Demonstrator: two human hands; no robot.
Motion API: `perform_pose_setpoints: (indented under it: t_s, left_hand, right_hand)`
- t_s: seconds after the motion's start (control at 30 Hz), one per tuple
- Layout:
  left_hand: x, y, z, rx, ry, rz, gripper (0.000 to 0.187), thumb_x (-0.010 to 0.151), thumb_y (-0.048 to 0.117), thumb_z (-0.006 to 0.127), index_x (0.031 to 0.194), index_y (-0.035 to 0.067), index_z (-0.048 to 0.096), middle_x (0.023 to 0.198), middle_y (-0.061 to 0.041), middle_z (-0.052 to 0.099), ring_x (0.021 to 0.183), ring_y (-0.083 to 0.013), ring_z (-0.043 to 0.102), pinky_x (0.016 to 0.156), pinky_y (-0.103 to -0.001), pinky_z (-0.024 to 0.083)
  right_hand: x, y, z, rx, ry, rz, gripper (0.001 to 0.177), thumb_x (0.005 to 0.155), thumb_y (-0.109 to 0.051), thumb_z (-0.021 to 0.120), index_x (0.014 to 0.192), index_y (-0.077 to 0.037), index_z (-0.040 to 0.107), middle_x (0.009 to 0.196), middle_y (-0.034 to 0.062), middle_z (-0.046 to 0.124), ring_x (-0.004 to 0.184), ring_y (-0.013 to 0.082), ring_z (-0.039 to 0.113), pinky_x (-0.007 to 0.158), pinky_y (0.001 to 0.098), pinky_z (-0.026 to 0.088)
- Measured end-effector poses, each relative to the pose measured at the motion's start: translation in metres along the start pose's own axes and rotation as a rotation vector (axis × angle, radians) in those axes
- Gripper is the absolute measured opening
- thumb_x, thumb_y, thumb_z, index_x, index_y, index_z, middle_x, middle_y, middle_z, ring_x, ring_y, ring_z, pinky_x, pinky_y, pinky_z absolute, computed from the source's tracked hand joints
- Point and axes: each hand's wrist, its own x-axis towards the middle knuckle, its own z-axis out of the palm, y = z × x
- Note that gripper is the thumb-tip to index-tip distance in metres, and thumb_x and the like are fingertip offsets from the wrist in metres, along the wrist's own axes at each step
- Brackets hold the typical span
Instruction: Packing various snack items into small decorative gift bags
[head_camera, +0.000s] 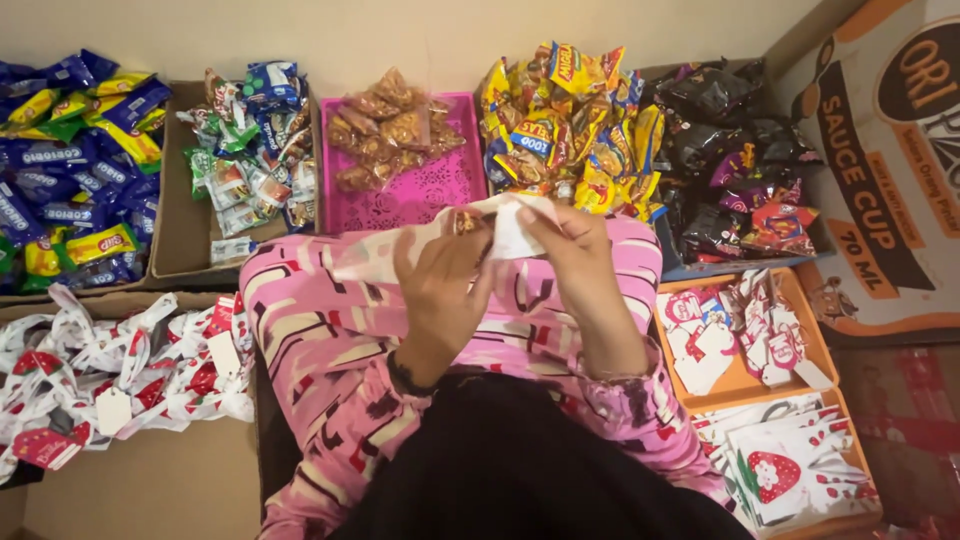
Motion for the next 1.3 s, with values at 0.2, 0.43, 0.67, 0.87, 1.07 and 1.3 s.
perform_pose_setpoints:
  t_s: [0.2,0.43,0.67,0.87,1.07,1.3]
  left_hand:
    - [-0.066,-0.021,0.012,0.101,0.260,-0.050,0.146,0.075,0.031,0.104,0.160,-0.013,-0.006,0.165,-0.035,-0.010,0.154,-0.0461,-0.004,0.126,-0.055,0.005]
    - [-0.066,-0.013,0.055,-0.802,-0.700,-0.976,0.101,0.058,0.040,0.097,0.135,-0.005,0.048,0.125,-0.018,0.063,0.117,-0.0260,0.057,0.102,-0.037,0.037]
    - [-0.007,0.024,0.102,-0.536,-0.313,-0.074,0.097,0.075,0.050,0.090,0.137,-0.012,0.049,0.127,-0.033,0.062,0.123,-0.0455,0.061,0.110,-0.051,0.047]
    - [0.012,0.072,0.100,-0.465,-0.872,-0.431,0.103,0.065,0.062,0.087,0.138,-0.005,0.057,0.129,-0.024,0.067,0.126,-0.0339,0.062,0.112,-0.041,0.046]
    - [0.017,0.103,0.112,-0.490,-0.637,-0.008,0.071,0.063,0.040,0.089,0.116,0.000,0.064,0.102,-0.020,0.066,0.099,-0.0374,0.063,0.097,-0.047,0.050]
    - [0.032,0.125,0.117,-0.658,-0.742,0.063,0.064,0.063,0.036,0.092,0.113,0.006,0.065,0.093,-0.017,0.067,0.089,-0.0388,0.067,0.083,-0.047,0.053]
  right_hand:
    - [0.009,-0.013,-0.019,0.029,0.155,-0.012,0.017,0.094,-0.009,0.074,0.109,-0.002,0.078,0.083,0.0037,0.073,0.073,0.0084,0.070,0.075,0.0253,0.062]
    - [0.001,-0.017,-0.041,0.106,0.153,0.010,0.015,0.093,-0.010,0.074,0.104,-0.002,0.078,0.075,0.0053,0.071,0.062,0.0092,0.069,0.054,0.0231,0.059]
    - [-0.025,-0.040,-0.118,-0.586,0.117,-0.275,0.019,0.102,-0.009,0.064,0.107,0.006,0.074,0.082,0.0213,0.070,0.083,0.0191,0.057,0.073,0.0440,0.055]
    - [-0.045,-0.077,-0.155,-0.800,0.492,-0.683,0.029,0.113,-0.014,0.055,0.125,0.006,0.072,0.093,0.0186,0.069,0.086,0.0309,0.066,0.084,0.0399,0.051]
    - [-0.062,-0.050,-0.115,-0.671,0.295,-0.580,0.061,0.071,-0.020,0.095,0.124,-0.004,0.070,0.111,0.0169,0.071,0.106,0.0394,0.069,0.099,0.0481,0.053]
    - [-0.066,-0.049,-0.147,-0.399,0.483,-0.544,0.008,0.094,-0.015,0.072,0.092,-0.009,0.076,0.089,0.0050,0.072,0.082,0.0235,0.071,0.080,0.0348,0.056]
